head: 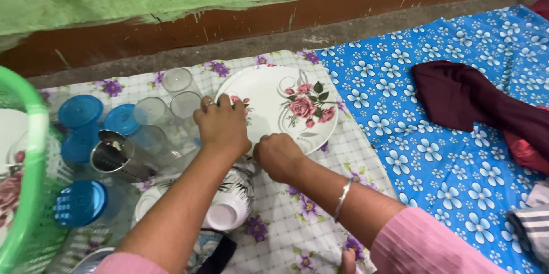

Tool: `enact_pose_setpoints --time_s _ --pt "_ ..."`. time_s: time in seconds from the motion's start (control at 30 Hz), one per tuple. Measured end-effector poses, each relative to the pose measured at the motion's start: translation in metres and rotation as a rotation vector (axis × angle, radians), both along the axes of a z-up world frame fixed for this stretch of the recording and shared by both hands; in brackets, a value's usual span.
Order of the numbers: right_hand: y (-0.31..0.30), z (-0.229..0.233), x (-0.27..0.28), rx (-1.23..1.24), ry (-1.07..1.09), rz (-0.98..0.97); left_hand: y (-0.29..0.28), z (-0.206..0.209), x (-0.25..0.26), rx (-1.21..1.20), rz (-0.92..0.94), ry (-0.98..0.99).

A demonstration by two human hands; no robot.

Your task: The person wipes a floral-patterned plate with a cloth, cleaning both the top and bottom surfaces, then places it in a green basket. They repeat this process with a second plate.

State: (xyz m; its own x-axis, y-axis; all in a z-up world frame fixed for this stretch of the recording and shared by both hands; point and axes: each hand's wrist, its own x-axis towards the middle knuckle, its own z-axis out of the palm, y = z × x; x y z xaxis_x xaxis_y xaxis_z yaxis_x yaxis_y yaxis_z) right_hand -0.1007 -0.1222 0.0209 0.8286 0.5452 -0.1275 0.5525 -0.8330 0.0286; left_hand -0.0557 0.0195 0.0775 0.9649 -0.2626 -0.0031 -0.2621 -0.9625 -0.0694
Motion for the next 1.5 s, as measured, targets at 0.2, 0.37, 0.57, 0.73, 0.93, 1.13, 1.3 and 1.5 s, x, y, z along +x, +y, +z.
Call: enact_pose_setpoints --time_s 0.2,0.37,0.57,0.73,0.93,1.13,1.3,1.5 --pt "-0.005 0.047 0.007 -0.020 -0.189 -0.136 0.017 0.007 -0.011 -0.019 0.012 -0.037" --pt "-0.029 0.100 0.022 0.009 -0.427 -0.200 0.023 -0.013 -0.002 -0.075 -0.001 -0.116" --pt "-0.036 0.154 0.007 0.331 -0.504 -0.318 0.022 -0.009 0.001 -1.345 0.199 -0.038" --pt "0.002 0.167 -0.022 0.453 -0.587 -0.004 0.034 0.033 -0.004 -2.490 0.491 0.651" --pt "0.036 0.180 -0.049 0.534 -0.468 0.239 0.060 0.063 -0.027 -2.628 0.122 0.492" --pt "0.049 0.175 -0.064 0.826 -0.369 0.291 0.105 0.078 -0.047 -2.543 0.028 0.247" --pt "0.079 0.117 -0.095 0.824 -0.120 0.586 0.142 0.087 -0.062 -2.448 -0.076 0.031" --pt "0.142 0.013 -0.129 0.423 -0.040 0.500 0.173 0.090 -0.069 -2.449 -0.098 -0.064"
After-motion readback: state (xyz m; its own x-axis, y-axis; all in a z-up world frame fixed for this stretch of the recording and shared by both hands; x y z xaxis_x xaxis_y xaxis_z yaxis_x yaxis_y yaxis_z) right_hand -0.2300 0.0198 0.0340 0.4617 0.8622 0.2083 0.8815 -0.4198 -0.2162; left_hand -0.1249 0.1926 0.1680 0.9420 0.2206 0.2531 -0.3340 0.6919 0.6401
